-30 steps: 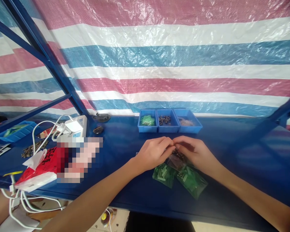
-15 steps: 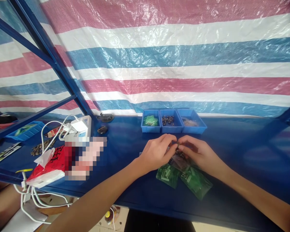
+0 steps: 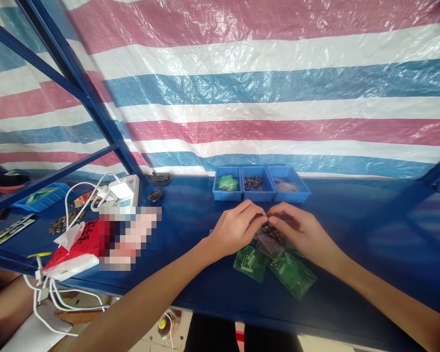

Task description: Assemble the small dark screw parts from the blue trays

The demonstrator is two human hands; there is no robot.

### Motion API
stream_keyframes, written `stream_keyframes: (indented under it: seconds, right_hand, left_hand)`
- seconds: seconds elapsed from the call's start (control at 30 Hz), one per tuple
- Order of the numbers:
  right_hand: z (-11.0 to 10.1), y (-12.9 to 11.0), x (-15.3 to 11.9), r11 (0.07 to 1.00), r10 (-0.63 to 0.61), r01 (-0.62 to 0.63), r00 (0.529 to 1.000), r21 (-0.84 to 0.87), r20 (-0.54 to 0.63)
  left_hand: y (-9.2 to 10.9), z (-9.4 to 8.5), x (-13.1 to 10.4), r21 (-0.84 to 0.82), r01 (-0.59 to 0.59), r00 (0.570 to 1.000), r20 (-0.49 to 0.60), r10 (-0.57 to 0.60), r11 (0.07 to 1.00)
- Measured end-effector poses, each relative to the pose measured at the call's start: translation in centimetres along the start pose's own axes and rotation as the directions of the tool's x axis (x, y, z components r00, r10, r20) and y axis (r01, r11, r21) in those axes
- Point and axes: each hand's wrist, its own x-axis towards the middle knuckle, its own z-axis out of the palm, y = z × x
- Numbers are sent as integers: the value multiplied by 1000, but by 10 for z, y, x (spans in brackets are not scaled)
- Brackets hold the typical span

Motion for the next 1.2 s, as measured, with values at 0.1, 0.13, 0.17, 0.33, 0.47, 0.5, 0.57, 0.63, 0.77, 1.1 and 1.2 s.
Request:
stream_keyframes:
  seconds: [0.1,0.13,0.17,0.33,0.47,0.5,0.57,0.63,0.77,1.1,1.2]
  right_hand:
    - [1,4,-2,979,-125,116,991,-166,-45]
    - [2,5,-2,962,-172,158,984,-225,-43]
    - [2,6,-3,941,-216,199,976,-275,-33]
    - [5,5,-4,869,-361,338,932,-360,4]
    - [8,3,-3,853,-409,386,913,-351,9]
    - [8,3,-1,847,-414,389,910,-362,8]
    - [4,3,8,818,-436,403,900,-411,15]
    - [-3,5,25,761,-470,429,882,-487,42]
    - [-16,7,68,691,-461,389,886,-609,43]
    - [-3,8,24,750,-393,390,912,-534,114]
    - [3,14,19,752,-322,402,915,-523,241]
  left_hand:
    - [2,1,1,-45,41,999,32,-40,998]
    - [3,2,1,-59,51,998,46,-49,997]
    - [3,3,1,-70,58,997,62,-54,996]
    - [1,5,1,-93,100,988,128,-88,991]
    - [-1,-2,4,-61,118,980,168,-106,991]
    - [-3,-5,4,-48,118,980,166,-108,992]
    - [-8,-11,5,-14,121,984,132,-118,993]
    - [-15,-15,6,47,128,988,77,-131,991]
    - [-30,-19,4,235,131,990,22,-141,963]
    - [-39,-12,3,90,193,978,59,-198,977]
    - [-41,-12,5,-15,251,964,92,-249,968]
